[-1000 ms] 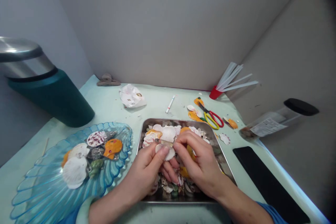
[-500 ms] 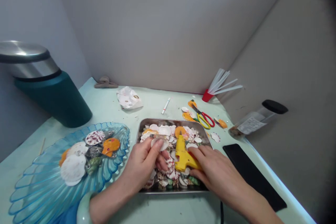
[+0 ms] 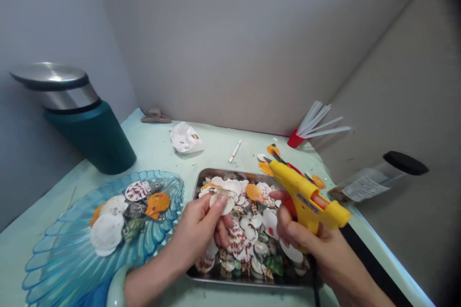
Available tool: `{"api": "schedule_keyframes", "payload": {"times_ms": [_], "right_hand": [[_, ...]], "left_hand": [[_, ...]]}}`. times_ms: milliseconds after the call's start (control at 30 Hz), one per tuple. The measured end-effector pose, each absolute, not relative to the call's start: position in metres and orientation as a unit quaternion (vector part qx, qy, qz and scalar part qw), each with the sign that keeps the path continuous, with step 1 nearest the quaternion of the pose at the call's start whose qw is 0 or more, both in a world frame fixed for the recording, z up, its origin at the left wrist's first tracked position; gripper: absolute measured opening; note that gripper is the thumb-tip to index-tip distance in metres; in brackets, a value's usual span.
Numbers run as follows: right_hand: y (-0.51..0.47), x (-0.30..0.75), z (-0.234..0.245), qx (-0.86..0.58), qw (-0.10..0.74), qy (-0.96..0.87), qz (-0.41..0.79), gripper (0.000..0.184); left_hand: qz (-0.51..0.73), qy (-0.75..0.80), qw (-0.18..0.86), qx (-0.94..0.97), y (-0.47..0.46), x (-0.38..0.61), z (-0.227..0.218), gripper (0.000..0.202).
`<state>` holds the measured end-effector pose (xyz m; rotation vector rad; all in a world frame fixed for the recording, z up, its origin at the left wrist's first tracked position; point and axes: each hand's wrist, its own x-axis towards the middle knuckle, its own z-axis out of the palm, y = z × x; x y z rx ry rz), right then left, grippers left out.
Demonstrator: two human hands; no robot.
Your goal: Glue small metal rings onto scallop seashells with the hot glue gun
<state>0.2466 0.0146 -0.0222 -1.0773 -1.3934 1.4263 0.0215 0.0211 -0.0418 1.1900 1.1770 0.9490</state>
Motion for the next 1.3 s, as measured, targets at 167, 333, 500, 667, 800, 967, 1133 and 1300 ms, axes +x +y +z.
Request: {"api": "schedule_keyframes", "payload": {"times_ms": [167, 333, 500, 667, 800, 967, 1133, 1300], "right_hand": [[0.012, 0.239, -0.033, -0.392, 0.339, -0.59, 0.619, 0.041], [0.012, 0.235, -0.024, -0.412, 0.301, -0.714, 0.479, 0.021], [0.015, 0.227, -0.019, -0.413, 0.277, -0.746, 0.443, 0.015], [0.016, 0.225, -0.02, -0.421, 0.251, -0.771, 0.407, 0.017], [0.014, 0.223, -0.02, -0.43, 0.252, -0.777, 0.384, 0.015], [0.012, 0.222, -0.021, -0.435, 0.261, -0.778, 0.37, 0.015], [0.014, 0.22, -0.018, -0.421, 0.263, -0.779, 0.384, 0.013], [0.014, 0.222, -0.019, -0.432, 0.256, -0.788, 0.356, 0.02]], "left_hand": [[0.395, 0.508, 0.59, 0.488, 0.022, 0.023, -0.041, 0.043], [0.377, 0.517, 0.594, 0.488, 0.023, 0.024, -0.04, 0.046], [0.371, 0.512, 0.586, 0.506, 0.021, 0.025, -0.042, 0.046], [0.368, 0.51, 0.587, 0.511, 0.02, 0.024, -0.042, 0.046], [0.379, 0.508, 0.587, 0.504, 0.02, 0.024, -0.041, 0.044], [0.374, 0.515, 0.579, 0.51, 0.021, 0.025, -0.041, 0.044], [0.366, 0.512, 0.571, 0.527, 0.02, 0.024, -0.042, 0.044], [0.377, 0.513, 0.581, 0.507, 0.02, 0.024, -0.041, 0.045]]}}
